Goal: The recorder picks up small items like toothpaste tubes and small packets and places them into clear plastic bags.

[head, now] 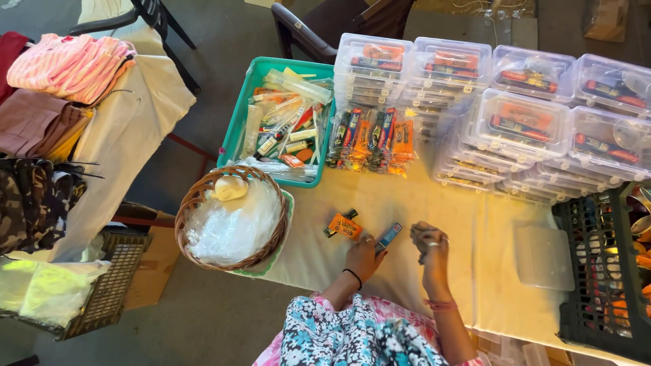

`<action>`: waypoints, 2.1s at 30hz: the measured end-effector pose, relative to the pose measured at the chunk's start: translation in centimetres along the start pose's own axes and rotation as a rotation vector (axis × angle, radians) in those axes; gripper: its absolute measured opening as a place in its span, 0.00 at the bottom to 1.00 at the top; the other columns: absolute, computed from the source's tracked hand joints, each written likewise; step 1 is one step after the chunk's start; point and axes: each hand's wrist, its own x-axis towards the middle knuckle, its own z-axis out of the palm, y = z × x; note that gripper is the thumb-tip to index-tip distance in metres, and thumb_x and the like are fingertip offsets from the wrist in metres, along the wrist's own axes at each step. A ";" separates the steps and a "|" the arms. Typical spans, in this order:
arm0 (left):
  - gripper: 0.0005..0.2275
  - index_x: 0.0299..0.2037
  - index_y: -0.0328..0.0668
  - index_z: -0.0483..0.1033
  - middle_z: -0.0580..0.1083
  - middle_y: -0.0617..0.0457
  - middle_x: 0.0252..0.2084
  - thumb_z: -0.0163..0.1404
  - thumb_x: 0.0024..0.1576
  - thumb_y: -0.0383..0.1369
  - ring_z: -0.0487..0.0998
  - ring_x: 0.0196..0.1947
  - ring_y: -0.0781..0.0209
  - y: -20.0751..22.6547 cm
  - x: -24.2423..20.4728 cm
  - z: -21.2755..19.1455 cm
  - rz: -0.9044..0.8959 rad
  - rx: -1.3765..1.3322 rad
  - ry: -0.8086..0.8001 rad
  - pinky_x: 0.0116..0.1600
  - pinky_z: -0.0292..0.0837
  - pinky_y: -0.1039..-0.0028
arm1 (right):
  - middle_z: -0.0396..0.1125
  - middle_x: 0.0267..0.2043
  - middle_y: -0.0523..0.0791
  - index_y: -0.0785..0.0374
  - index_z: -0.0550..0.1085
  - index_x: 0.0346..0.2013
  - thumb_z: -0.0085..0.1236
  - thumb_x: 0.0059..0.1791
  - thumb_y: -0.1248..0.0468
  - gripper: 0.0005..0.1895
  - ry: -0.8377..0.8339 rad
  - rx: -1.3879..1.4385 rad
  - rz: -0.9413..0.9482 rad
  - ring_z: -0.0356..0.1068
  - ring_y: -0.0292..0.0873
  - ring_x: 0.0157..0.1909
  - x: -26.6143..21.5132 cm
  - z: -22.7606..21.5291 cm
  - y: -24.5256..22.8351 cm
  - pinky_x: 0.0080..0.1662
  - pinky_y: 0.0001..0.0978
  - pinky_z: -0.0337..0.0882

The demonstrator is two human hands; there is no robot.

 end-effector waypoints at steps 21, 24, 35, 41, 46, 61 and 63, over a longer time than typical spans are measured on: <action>0.13 0.44 0.36 0.72 0.75 0.38 0.44 0.60 0.56 0.34 0.78 0.42 0.39 -2.3 -1.3 -1.9 -0.048 -0.276 -0.077 0.44 0.73 0.55 | 0.69 0.61 0.53 0.67 0.73 0.53 0.45 0.36 0.85 0.32 -0.276 -0.812 -0.423 0.63 0.51 0.71 -2.4 2.5 5.0 0.64 0.37 0.68; 0.14 0.42 0.33 0.69 0.72 0.34 0.46 0.61 0.52 0.29 0.75 0.43 0.35 -1.0 -1.6 -4.9 0.215 -0.323 0.185 0.46 0.71 0.56 | 0.70 0.59 0.54 0.68 0.71 0.55 0.49 0.42 0.82 0.26 -0.281 -0.630 -0.471 0.63 0.52 0.69 -2.4 3.3 5.8 0.63 0.38 0.66; 0.08 0.48 0.36 0.72 0.77 0.48 0.40 0.50 0.64 0.32 0.79 0.39 0.63 0.4 3.3 -4.1 -0.169 -1.398 0.196 0.44 0.75 0.74 | 0.69 0.34 0.43 0.66 0.74 0.55 0.50 0.53 0.67 0.16 -0.083 -0.358 -0.007 0.63 0.35 0.30 -7.0 5.9 3.8 0.31 0.26 0.64; 0.15 0.53 0.38 0.75 0.78 0.47 0.39 0.53 0.63 0.40 0.75 0.30 0.64 4.8 11.5 -4.2 -0.420 -1.452 0.095 0.35 0.72 0.74 | 0.70 0.50 0.43 0.65 0.68 0.59 0.54 0.50 0.69 0.22 -0.216 -0.169 -0.154 0.72 0.34 0.49 -7.0 10.1 -5.6 0.49 0.28 0.77; 0.24 0.66 0.45 0.65 0.75 0.48 0.52 0.48 0.58 0.31 0.78 0.38 0.64 16.8 10.7 -11.9 -0.116 -1.835 -0.131 0.39 0.78 0.69 | 0.69 0.48 0.44 0.66 0.70 0.57 0.56 0.50 0.71 0.20 -0.073 -0.163 -0.209 0.71 0.36 0.45 -5.8 9.2 -13.3 0.45 0.31 0.76; 0.24 0.71 0.41 0.60 0.66 0.37 0.69 0.41 0.61 0.29 0.75 0.61 0.47 14.9 5.8 -11.6 -0.139 -2.561 -0.326 0.66 0.68 0.63 | 0.71 0.55 0.51 0.67 0.73 0.42 0.45 0.59 0.67 0.08 -0.021 -0.491 -0.857 0.67 0.48 0.63 -11.0 11.6 -18.7 0.63 0.35 0.65; 0.25 0.72 0.41 0.60 0.65 0.40 0.70 0.41 0.63 0.30 0.72 0.64 0.47 14.2 6.4 -10.6 -0.181 -2.467 -0.365 0.69 0.66 0.59 | 0.65 0.60 0.55 0.65 0.74 0.42 0.47 0.56 0.68 0.07 -0.008 -0.716 -0.989 0.66 0.54 0.65 -10.6 12.3 -17.7 0.65 0.39 0.64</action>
